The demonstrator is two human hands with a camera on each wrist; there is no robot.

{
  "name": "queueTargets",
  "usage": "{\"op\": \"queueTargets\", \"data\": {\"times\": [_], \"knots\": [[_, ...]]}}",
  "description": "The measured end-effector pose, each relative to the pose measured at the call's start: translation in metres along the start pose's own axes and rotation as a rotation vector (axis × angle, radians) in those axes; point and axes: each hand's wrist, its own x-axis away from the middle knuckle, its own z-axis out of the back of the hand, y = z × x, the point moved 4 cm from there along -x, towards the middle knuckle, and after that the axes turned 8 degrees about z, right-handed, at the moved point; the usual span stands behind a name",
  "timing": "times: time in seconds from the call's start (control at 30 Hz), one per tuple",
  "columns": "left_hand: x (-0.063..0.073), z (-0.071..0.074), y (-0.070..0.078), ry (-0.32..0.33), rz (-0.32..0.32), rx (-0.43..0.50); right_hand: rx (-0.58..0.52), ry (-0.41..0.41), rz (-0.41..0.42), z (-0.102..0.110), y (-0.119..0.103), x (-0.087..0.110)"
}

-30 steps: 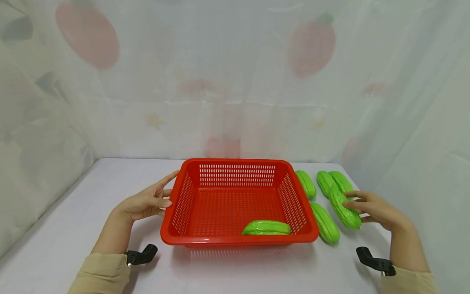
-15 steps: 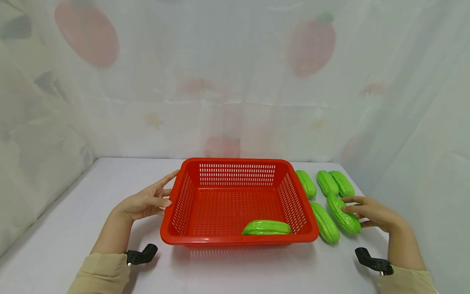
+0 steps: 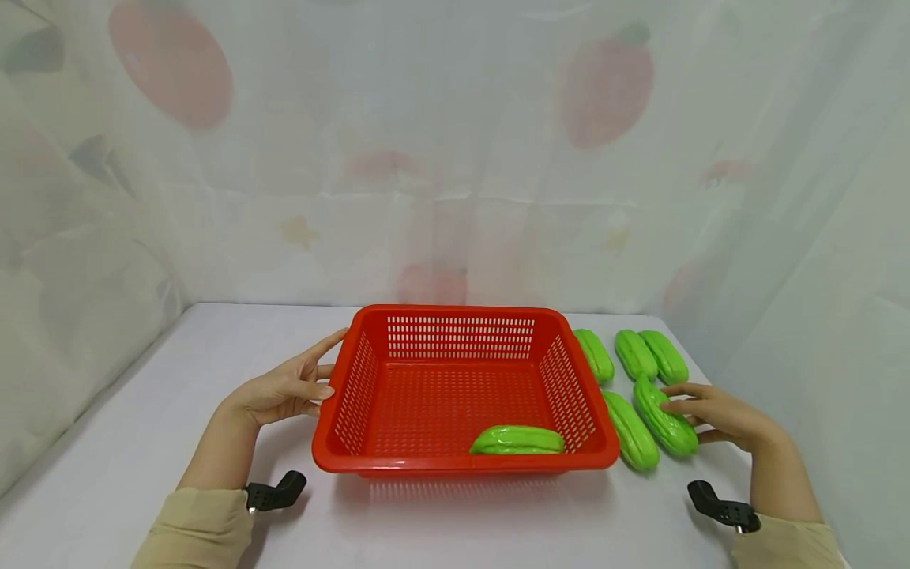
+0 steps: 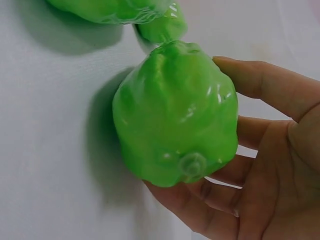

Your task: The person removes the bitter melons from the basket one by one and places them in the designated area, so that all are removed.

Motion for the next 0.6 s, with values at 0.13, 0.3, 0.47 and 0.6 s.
{"op": "queueTargets", "data": {"times": [0.13,0.3,0.47,0.6], "knots": [[-0.0001,0.0002,0.0,-0.008,-0.004,0.004,0.007,0.001,0.001,0.0002,-0.0011,-0.0001],[-0.0003,0.0011,-0.0002,-0.008,-0.005,0.008,0.014,0.002,0.003,0.001,-0.002,-0.0003],[-0.0004,0.0013,-0.0006,-0.002,-0.003,0.008,0.018,-0.001,0.013,0.0015,-0.0018,-0.0007],[-0.0004,0.0014,-0.0008,-0.002,-0.004,0.01,0.016,0.0,0.014,0.0008,-0.0016,-0.0004]]}}
